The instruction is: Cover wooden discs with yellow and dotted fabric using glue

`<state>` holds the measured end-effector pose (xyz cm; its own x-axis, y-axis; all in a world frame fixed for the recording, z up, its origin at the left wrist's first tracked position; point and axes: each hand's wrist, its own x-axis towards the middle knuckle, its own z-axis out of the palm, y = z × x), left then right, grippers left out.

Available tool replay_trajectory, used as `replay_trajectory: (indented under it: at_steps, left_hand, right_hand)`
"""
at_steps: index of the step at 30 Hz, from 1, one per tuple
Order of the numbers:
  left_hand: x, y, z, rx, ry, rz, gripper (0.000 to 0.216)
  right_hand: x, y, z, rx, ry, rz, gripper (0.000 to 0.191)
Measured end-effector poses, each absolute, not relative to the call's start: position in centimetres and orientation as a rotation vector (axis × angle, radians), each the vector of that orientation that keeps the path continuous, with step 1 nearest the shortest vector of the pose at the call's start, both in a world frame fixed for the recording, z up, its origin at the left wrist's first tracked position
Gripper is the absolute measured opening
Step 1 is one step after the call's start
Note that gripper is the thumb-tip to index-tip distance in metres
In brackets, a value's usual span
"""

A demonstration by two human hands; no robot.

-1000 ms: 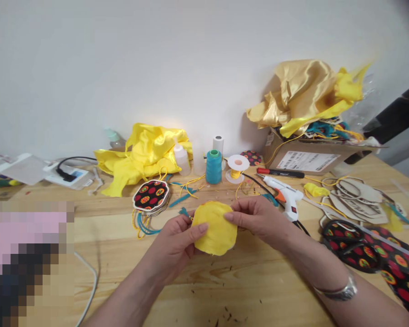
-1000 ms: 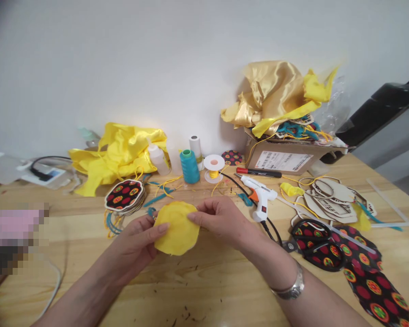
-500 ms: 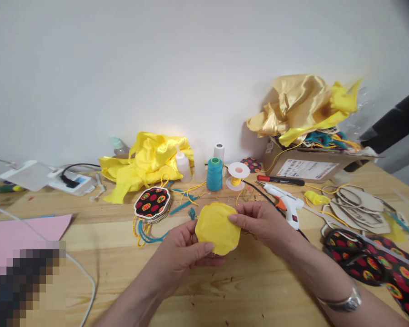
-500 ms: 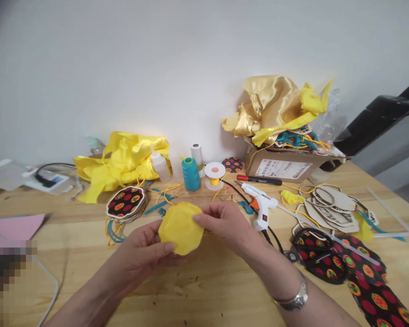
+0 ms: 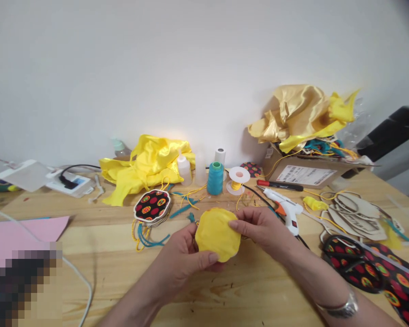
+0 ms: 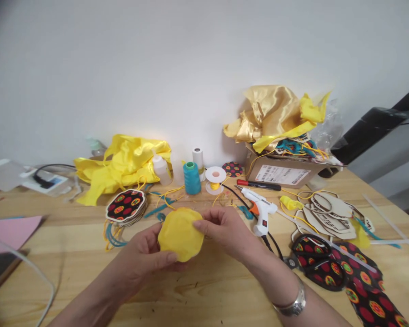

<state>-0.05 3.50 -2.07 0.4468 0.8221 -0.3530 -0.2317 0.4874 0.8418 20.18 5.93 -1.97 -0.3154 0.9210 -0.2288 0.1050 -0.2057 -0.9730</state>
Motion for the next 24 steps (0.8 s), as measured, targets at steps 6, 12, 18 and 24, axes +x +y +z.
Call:
replay_trajectory:
  at_steps: [6,12,18,24]
  left_hand:
    - [0.0,3.1,-2.1,0.875,0.853,0.744,0.037]
    - [-0.1,3.3,-2.3,0.803,0.811,0.805,0.044]
    - [0.1,3.7,-2.9,0.609,0.787,0.898,0.036]
    - [0.2,3.5,-3.2,0.595,0.828,0.874,0.023]
  right_hand:
    - [20.3,5.8,-2.0,-1.263,-1.413,1.562,0.037]
    - [20.2,5.7,-1.7,-1.239,-1.362,1.594,0.038]
    - [19.7,5.5,-1.3,-1.218,-1.503,1.484,0.037]
    - [20.0,5.5,-0.7,-1.196,-1.739,1.237,0.036]
